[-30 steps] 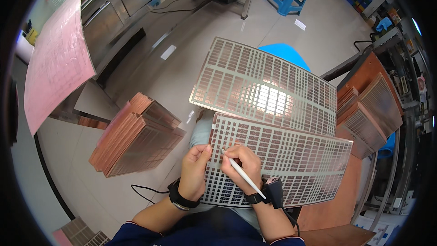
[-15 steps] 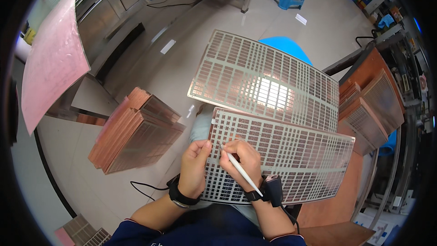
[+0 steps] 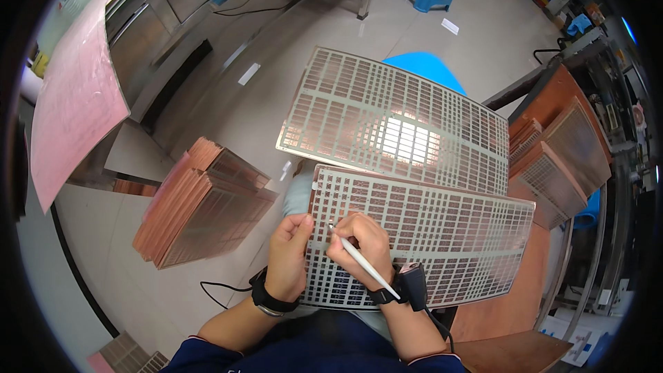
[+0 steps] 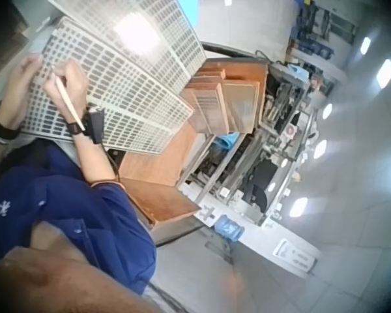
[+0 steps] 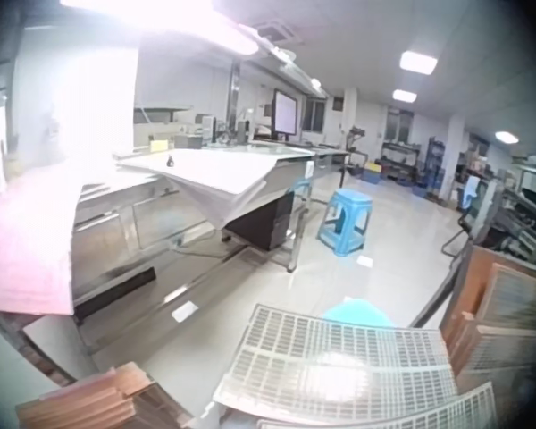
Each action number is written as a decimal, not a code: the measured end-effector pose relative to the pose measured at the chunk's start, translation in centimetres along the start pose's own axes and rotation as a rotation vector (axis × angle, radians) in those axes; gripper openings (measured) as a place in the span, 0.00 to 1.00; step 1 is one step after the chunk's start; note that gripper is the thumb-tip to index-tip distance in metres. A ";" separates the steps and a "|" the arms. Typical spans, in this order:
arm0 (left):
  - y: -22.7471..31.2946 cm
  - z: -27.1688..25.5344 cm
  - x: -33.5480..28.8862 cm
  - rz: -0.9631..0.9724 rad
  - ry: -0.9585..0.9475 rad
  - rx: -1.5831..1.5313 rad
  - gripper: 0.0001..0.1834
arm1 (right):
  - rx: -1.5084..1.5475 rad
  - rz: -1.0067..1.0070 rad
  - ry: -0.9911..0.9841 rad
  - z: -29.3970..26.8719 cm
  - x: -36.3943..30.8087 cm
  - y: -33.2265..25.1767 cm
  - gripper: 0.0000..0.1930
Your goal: The recorder is inspecting and marking metal mesh components in a fabrication environment.
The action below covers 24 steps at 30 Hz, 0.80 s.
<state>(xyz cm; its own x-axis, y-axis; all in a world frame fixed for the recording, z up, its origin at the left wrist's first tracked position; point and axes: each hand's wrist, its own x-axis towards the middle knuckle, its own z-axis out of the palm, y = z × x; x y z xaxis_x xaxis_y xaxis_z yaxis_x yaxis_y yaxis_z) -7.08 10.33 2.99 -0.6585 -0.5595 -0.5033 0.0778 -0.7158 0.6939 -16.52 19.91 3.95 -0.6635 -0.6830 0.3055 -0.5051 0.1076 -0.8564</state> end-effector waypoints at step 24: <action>1.1 -0.6 0.3 0.036 -0.048 0.047 0.07 | -0.029 0.421 1.102 -15.2 -13.2 4.3 0.20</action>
<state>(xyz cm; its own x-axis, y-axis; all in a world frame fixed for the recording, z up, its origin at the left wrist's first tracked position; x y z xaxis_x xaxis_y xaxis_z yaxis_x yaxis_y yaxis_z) -6.72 9.10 3.25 -0.6911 -0.5631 -0.4531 0.0678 -0.6747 0.7350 -18.36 40.37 2.61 -0.8918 0.4016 0.2084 -0.1359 0.2016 -0.9700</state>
